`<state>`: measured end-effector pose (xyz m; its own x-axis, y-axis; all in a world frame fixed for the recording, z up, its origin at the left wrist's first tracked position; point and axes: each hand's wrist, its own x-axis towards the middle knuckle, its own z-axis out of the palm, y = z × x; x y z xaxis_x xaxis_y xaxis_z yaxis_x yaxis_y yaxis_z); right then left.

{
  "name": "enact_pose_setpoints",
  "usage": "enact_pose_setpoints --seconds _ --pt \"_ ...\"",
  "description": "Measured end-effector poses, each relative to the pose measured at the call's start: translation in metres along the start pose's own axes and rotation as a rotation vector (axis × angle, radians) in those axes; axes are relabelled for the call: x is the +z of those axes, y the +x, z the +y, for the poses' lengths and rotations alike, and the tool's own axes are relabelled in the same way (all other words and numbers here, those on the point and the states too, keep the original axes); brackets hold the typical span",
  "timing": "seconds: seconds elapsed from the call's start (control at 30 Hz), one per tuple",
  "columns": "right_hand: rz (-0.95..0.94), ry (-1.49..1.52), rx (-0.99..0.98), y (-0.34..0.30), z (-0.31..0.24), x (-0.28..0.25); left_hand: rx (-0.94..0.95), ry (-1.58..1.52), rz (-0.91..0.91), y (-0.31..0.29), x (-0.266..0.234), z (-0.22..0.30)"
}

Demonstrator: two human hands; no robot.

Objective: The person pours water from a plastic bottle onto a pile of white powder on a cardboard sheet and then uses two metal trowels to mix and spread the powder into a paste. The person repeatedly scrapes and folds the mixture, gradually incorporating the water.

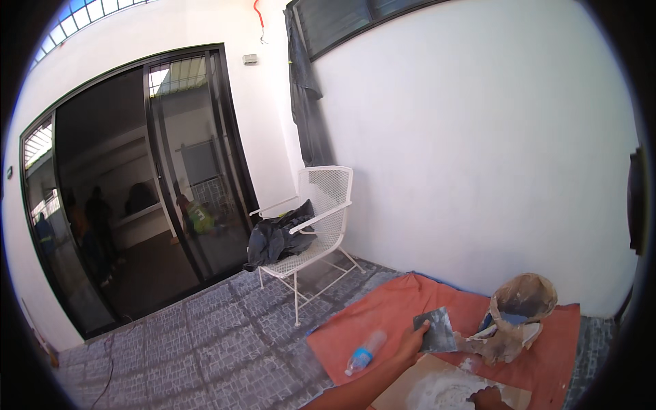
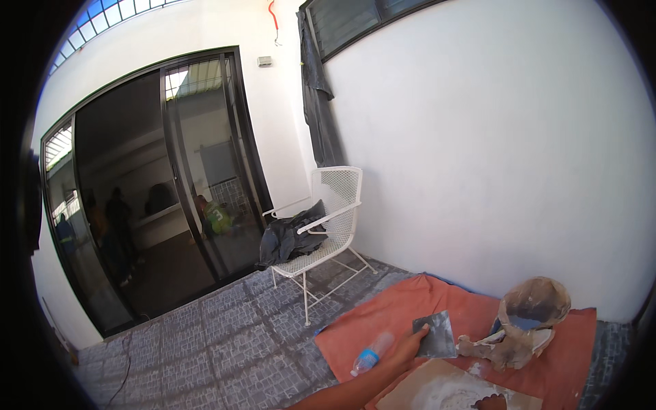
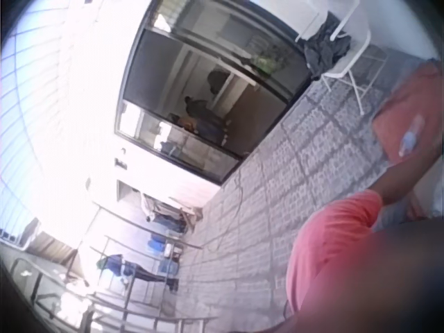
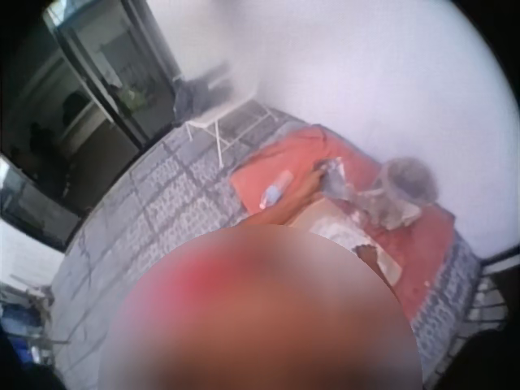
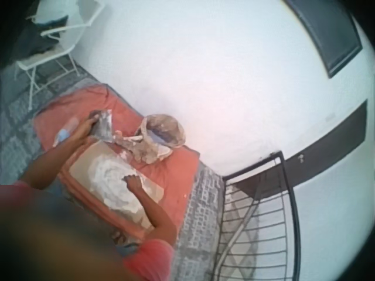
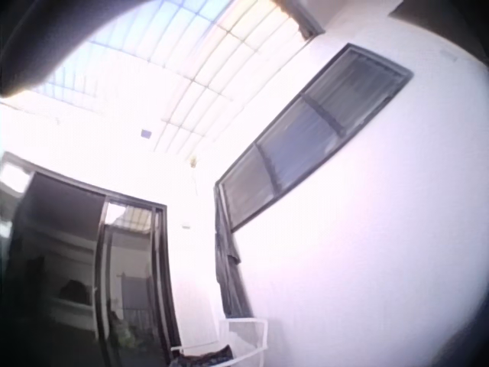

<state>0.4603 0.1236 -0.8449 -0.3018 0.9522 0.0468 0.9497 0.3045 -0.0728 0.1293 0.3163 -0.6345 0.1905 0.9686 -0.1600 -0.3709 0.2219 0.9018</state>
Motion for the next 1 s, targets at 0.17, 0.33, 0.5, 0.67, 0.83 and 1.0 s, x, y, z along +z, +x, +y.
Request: enact_pose_setpoints --seconds 0.17,0.33,0.5,0.67,0.83,1.0 --pt "-0.029 0.038 0.015 -0.002 -0.004 -0.034 0.021 -0.001 0.012 0.008 0.002 -0.002" --pt "-0.064 0.090 0.010 -0.003 -0.005 -0.046 -0.072 0.028 0.056 0.004 0.000 -0.002" --pt "-0.034 0.067 -0.077 0.003 0.008 -0.029 -0.042 0.165 0.122 -0.012 -0.004 0.001" --pt "0.156 0.142 -0.250 0.019 0.032 -0.013 -0.026 0.125 0.186 -0.016 -0.010 0.002" --pt "0.042 0.120 -0.200 0.030 0.037 -0.020 -0.039 0.154 0.212 -0.021 -0.022 0.006" --pt "0.037 0.165 -0.211 0.033 0.039 -0.029 0.025 0.163 0.196 -0.025 -0.021 0.004"
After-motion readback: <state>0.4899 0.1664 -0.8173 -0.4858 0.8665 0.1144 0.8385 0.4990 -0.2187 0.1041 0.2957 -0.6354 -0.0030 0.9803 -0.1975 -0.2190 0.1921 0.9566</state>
